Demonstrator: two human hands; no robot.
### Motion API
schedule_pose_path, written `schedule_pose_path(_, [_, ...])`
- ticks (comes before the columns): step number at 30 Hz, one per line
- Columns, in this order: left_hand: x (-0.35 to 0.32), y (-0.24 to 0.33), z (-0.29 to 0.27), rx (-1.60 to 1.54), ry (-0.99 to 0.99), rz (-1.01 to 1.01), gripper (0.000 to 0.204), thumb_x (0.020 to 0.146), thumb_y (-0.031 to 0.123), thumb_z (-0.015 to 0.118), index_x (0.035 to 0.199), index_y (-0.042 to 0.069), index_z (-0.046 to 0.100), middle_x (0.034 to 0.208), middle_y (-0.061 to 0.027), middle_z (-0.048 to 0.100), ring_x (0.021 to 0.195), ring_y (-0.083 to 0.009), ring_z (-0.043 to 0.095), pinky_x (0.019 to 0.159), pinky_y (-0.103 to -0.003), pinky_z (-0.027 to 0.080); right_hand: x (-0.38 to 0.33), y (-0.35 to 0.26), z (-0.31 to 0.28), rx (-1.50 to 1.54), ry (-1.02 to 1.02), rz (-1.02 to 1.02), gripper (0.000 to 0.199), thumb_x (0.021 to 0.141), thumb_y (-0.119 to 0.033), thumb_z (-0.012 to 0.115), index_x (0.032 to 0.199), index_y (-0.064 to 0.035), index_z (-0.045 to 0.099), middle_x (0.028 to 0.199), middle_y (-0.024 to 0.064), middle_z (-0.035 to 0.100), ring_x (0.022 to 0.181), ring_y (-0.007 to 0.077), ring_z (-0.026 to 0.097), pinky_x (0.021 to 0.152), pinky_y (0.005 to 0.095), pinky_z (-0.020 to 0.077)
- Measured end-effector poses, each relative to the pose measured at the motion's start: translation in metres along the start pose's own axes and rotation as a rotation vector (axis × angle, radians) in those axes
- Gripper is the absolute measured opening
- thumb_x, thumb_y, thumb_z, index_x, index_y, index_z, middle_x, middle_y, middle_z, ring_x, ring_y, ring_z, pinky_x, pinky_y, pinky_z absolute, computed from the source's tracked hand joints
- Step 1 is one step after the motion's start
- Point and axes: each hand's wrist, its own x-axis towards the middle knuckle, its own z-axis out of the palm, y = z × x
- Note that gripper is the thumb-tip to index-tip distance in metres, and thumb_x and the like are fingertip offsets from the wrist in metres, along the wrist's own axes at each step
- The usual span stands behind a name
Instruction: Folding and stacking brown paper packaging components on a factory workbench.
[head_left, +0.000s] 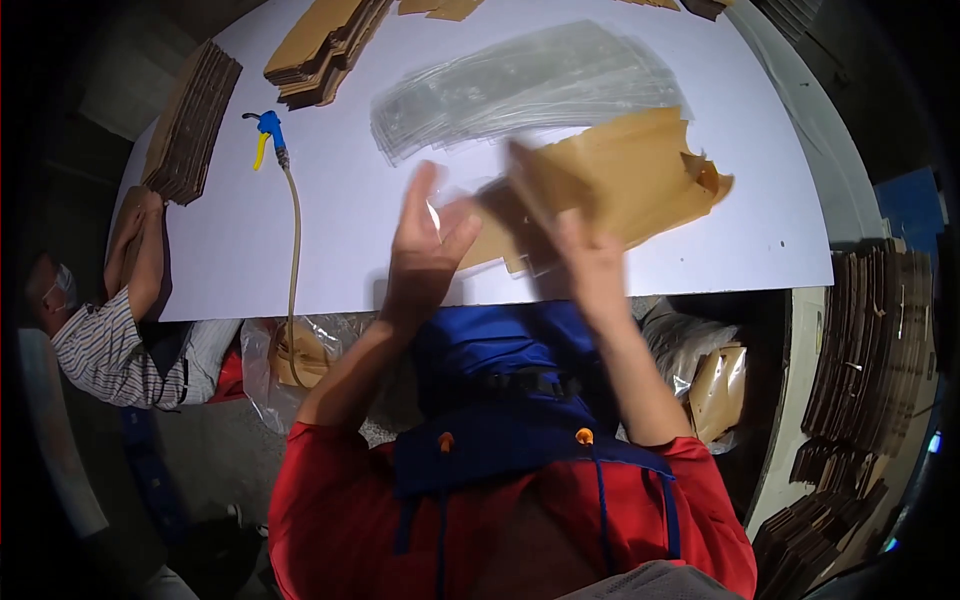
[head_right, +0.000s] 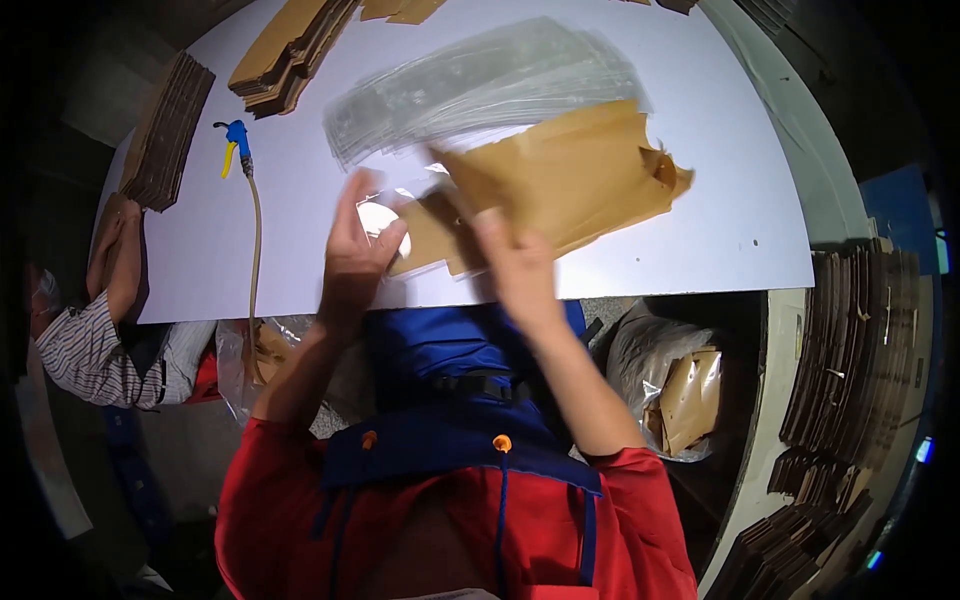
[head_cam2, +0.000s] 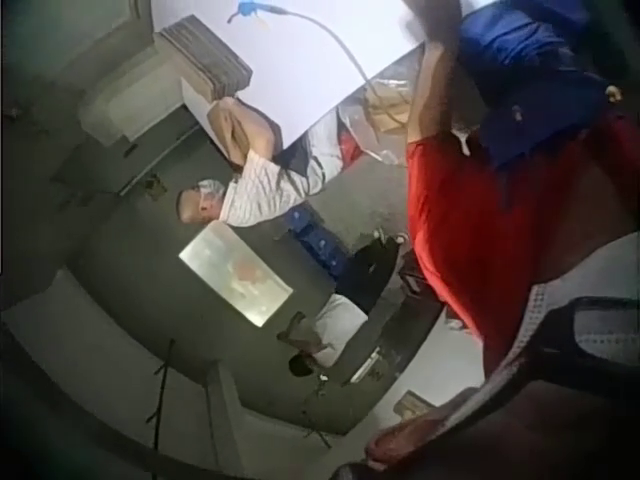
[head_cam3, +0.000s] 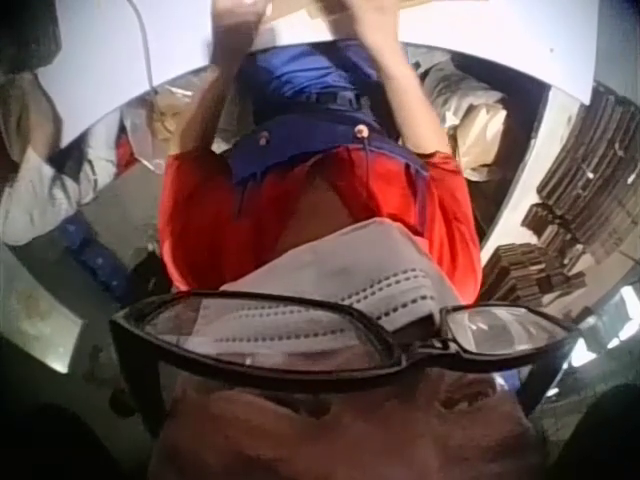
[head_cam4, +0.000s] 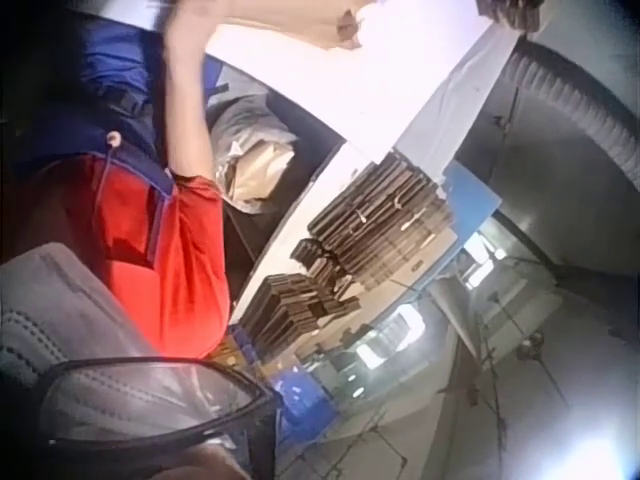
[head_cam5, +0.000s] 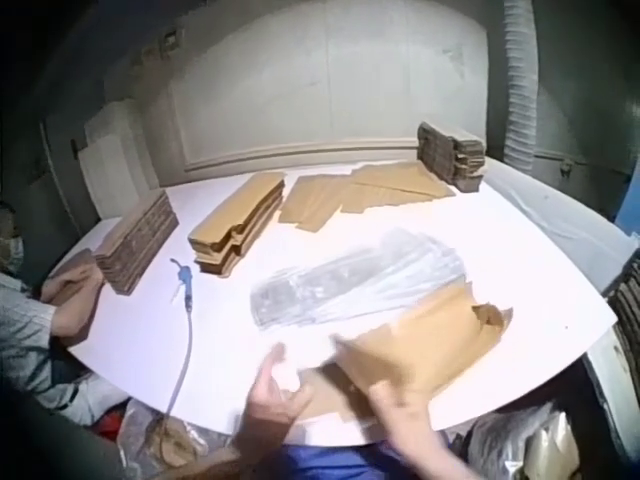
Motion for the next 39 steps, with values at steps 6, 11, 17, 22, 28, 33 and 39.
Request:
schedule_pose_path(6, [0.042, -0.014, -0.022, -0.628, -0.071, -0.324, 0.037, 0.109, 0.011, 0.051, 0.142, -0.005, 0.044, 0.129, -0.0203, 0.066, 0.100, -0.0211, 0.072, 0.077, -0.024, 0.062, 0.081, 0.035, -0.214, 0.925, 0.259, -0.324, 0.064, 0.105, -0.044, 0.062, 0.148, 0.0014, 0.047, 0.138, 0.0218, 0.061, 0.123, 0.0316, 0.064, 0.105, 0.0459, 0.0567])
schedule_pose_path(11, [0.101, -0.021, -0.063, -0.481, 0.151, -0.173, 0.038, 0.110, 0.013, 0.050, 0.142, -0.006, 0.044, 0.129, -0.0225, 0.065, 0.095, -0.0210, 0.074, 0.075, -0.023, 0.064, 0.102, 0.010, -0.374, 0.594, 0.948, -0.607, 0.051, 0.112, -0.034, 0.048, 0.143, 0.0071, 0.047, 0.134, 0.0243, 0.061, 0.114, 0.0351, 0.068, 0.099, 0.0427, 0.0604])
schedule_pose_path(17, [0.143, -0.026, -0.069, -0.368, 0.270, -0.107, 0.042, 0.107, 0.015, 0.055, 0.141, -0.007, 0.045, 0.132, -0.0240, 0.064, 0.109, -0.0303, 0.069, 0.092, -0.035, 0.059, 0.107, -0.086, -0.367, 0.195, 1.239, -0.641, 0.050, 0.106, -0.032, 0.057, 0.124, 0.0139, 0.062, 0.123, 0.0252, 0.067, 0.097, 0.0306, 0.072, 0.081, 0.0373, 0.0612])
schedule_pose_path(22, [0.159, -0.052, -0.060, 0.638, 0.655, 0.270, 0.061, 0.100, 0.026, 0.064, 0.148, -0.005, 0.042, 0.139, -0.0257, 0.058, 0.127, -0.0365, 0.058, 0.110, -0.043, 0.047, 0.141, -0.101, -0.391, -0.375, 1.359, -1.059, 0.027, 0.098, -0.015, 0.064, 0.111, 0.0060, 0.074, 0.094, 0.0131, 0.075, 0.078, 0.0210, 0.070, 0.073, 0.0298, 0.0571])
schedule_pose_path(28, [0.015, -0.026, -0.034, 0.862, -0.009, 0.310, 0.054, 0.093, 0.029, 0.072, 0.139, 0.005, 0.060, 0.142, -0.0152, 0.060, 0.131, -0.0361, 0.056, 0.108, -0.042, 0.047, 0.116, -0.085, -0.200, -0.526, 0.687, -1.454, 0.038, 0.079, 0.012, 0.060, 0.109, -0.0060, 0.075, 0.110, 0.0045, 0.075, 0.088, 0.0216, 0.067, 0.080, 0.0309, 0.0537])
schedule_pose_path(33, [-0.024, -0.058, -0.023, 0.818, -0.216, 0.408, 0.046, 0.091, 0.031, 0.075, 0.128, 0.004, 0.067, 0.139, -0.0139, 0.063, 0.127, -0.0349, 0.060, 0.106, -0.042, 0.049, 0.055, 0.013, -0.001, -0.930, 0.385, -1.102, 0.030, 0.087, -0.012, 0.062, 0.115, -0.0110, 0.071, 0.124, 0.0113, 0.063, 0.127, 0.0364, 0.052, 0.110, 0.0566, 0.0348])
schedule_pose_path(39, [-0.011, -0.060, -0.027, 0.638, -0.236, 0.481, 0.035, 0.090, 0.029, 0.077, 0.113, 0.004, 0.073, 0.130, -0.0109, 0.069, 0.125, -0.0338, 0.063, 0.104, -0.041, 0.050, 0.038, 0.045, 0.065, -0.992, 0.330, -0.995, 0.028, 0.090, -0.020, 0.063, 0.114, -0.0067, 0.072, 0.131, 0.0193, 0.060, 0.132, 0.0433, 0.049, 0.113, 0.0629, 0.0300])
